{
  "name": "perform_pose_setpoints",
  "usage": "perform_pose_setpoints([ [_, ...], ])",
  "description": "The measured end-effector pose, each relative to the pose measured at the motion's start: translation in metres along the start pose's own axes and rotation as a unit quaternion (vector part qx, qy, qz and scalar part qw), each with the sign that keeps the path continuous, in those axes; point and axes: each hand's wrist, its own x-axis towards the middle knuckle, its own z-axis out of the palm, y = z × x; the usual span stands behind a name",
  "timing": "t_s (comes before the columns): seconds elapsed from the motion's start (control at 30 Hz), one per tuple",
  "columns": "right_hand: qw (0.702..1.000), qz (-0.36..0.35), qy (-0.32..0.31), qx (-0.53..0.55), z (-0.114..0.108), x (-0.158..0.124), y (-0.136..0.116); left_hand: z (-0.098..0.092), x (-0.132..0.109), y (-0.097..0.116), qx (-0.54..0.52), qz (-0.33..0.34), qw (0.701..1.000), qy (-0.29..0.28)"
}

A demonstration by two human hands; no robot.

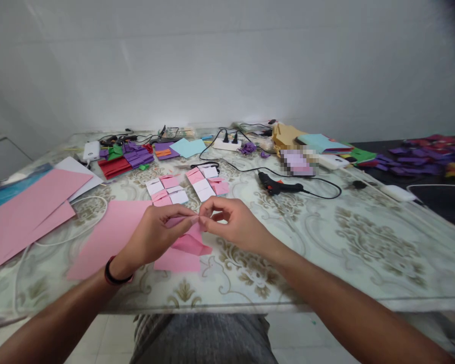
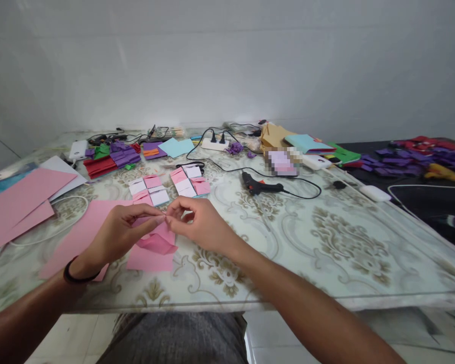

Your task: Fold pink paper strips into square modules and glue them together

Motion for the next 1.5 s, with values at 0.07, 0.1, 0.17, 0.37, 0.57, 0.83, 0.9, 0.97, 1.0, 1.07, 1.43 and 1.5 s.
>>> perform_pose_setpoints([
  [0.07,1.000,-0.008,0.002,0.002,0.002,-0.001,0.000,0.002,-0.001,0.001,0.002,0.004,1.000,-0.001],
  [0.1,1.000,-0.013,0.002,0.003,0.003,-0.001,0.000,0.002,-0.001,0.001,0.003,0.008,1.000,0.003],
  [0.17,1.000,-0.027,-0.004,0.004,0.002,-0.002,0.000,0.003,-0.003,0.003,0.002,0.023,1.000,0.016],
  [0.37,0.997,-0.072,-0.012,-0.009,-0.007,-0.001,-0.004,-0.002,-0.005,0.007,-0.004,0.049,0.997,0.058],
  [0.57,0.996,-0.073,-0.022,-0.041,-0.017,0.001,-0.009,-0.004,-0.004,0.005,0.023,0.044,0.995,0.082],
  [0.83,0.997,-0.073,-0.020,-0.035,-0.013,0.000,-0.008,-0.001,-0.003,0.004,0.017,0.039,0.998,0.056],
  [0.9,0.996,-0.071,-0.020,-0.042,-0.009,-0.001,-0.007,0.001,-0.003,0.003,-0.012,0.036,0.999,0.035],
  [0.97,0.995,-0.078,-0.016,-0.059,-0.006,-0.001,-0.006,0.002,-0.002,0.003,-0.049,0.032,0.998,0.024],
  [1.0,0.994,-0.083,-0.011,-0.069,-0.005,-0.001,-0.007,0.002,-0.002,0.002,-0.063,0.031,0.997,0.022],
  [1.07,0.992,-0.092,-0.004,-0.086,-0.003,-0.002,-0.007,0.002,-0.002,0.002,-0.074,0.032,0.997,0.015],
  [1.43,0.993,-0.097,0.007,-0.069,0.000,-0.004,-0.007,0.002,-0.002,0.001,-0.073,0.005,0.997,-0.025],
  [1.5,0.995,-0.090,0.012,-0.039,-0.003,-0.004,-0.008,-0.001,0.000,0.001,-0.079,0.005,0.997,-0.017],
])
